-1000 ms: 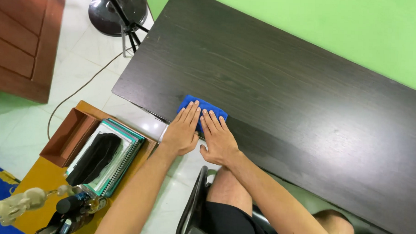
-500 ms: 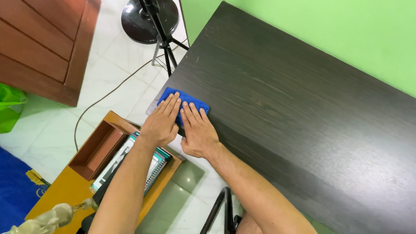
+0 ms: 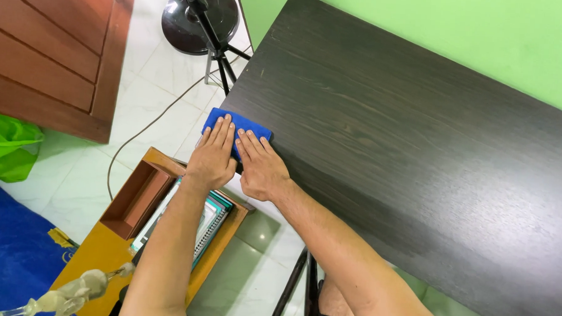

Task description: The person wipes a dark wooden table with a blue cloth, moving back and forth across the surface. After cleaning, the person places a decorative owl figurine and a bouquet of artificial flowers on the table.

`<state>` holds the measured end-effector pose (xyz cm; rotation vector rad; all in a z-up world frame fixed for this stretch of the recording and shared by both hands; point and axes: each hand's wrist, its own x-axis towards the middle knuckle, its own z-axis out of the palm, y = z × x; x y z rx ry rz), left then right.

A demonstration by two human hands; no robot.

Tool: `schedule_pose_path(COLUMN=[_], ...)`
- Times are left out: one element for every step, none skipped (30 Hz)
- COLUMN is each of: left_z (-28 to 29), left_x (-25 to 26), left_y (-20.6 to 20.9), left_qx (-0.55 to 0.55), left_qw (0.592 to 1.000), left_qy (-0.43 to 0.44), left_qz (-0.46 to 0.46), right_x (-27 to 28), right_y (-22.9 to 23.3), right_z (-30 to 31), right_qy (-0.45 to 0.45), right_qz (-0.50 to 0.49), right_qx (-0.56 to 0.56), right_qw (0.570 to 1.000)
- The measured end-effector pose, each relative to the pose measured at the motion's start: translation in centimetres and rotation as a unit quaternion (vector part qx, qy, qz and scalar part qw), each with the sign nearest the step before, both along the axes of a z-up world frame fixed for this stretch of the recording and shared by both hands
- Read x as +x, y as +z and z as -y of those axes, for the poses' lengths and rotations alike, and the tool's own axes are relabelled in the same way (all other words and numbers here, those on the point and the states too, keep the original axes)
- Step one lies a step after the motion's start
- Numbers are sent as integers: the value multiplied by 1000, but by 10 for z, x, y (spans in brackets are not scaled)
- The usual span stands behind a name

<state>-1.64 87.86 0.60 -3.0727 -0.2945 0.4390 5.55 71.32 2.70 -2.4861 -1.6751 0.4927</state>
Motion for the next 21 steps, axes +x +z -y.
schedule_pose_path(left_z=[10, 21, 33, 45, 57, 69, 86, 103, 119, 137, 154, 171, 188, 204, 220, 237, 253, 269, 283, 297, 310], left_x=[-1, -2, -4, -4, -3, -3, -1, 0, 1, -1, -1, -1, 0, 1, 1, 2, 2, 3, 2, 1, 0], left_y=[0, 1, 1, -1, -2, -3, 2, 8, 13, 17, 22, 26, 26, 26, 26, 29, 31, 33, 34, 35, 35], left_qx=[2, 3, 4, 4, 1, -2, -1, 3, 8, 8, 6, 4, 5, -2, -10, -9, -23, -36, -36, -51, -66], left_qw=[1000, 1000, 1000, 1000, 1000, 999, 999, 999, 998, 998, 998, 997, 997, 996, 994, 994, 993, 991, 991, 989, 988], left_qy=[-3, -11, -18, -22, -27, -33, -33, -38, -44, -43, -53, -63, -64, -77, -91, -92, -103, -114, -115, -122, -130], left_qz=[2, 1, 0, 3, 1, 0, 4, -16, -37, -35, -39, -43, -39, -49, -59, -56, -58, -61, -59, -59, -60], right_x=[-1, -3, -5, -7, -7, -8, -8, -9, -10, -14, -15, -16, -18, -20, -22, -22, -23, -23, -25, -26, -28], right_y=[2, 4, 7, 3, 1, -2, -1, 1, 1, 3, 5, 8, 5, 2, -1, -2, -4, -6, -5, -5, -4], right_z=[11, 23, 36, 49, 62, 76, 92, 108, 124, 141, 158, 175, 194, 212, 230, 248, 266, 283, 298, 312, 326], right_qy=[-3, -3, -3, -7, -10, -14, -14, -19, -24, -23, -29, -34, -36, -44, -53, -54, -55, -56, -57, -56, -56], right_qz=[2, 0, -1, 1, 1, 1, 4, -6, -18, -16, -17, -17, -14, -3, 7, 10, 25, 39, 41, 52, 62], right_qx=[2, 2, 2, 2, 1, 0, 1, 1, 0, 1, -1, -4, -3, 7, 16, 16, 26, 36, 36, 24, 12], right_qw=[1000, 1000, 1000, 1000, 1000, 1000, 1000, 1000, 1000, 1000, 999, 999, 999, 999, 998, 998, 998, 997, 997, 997, 996])
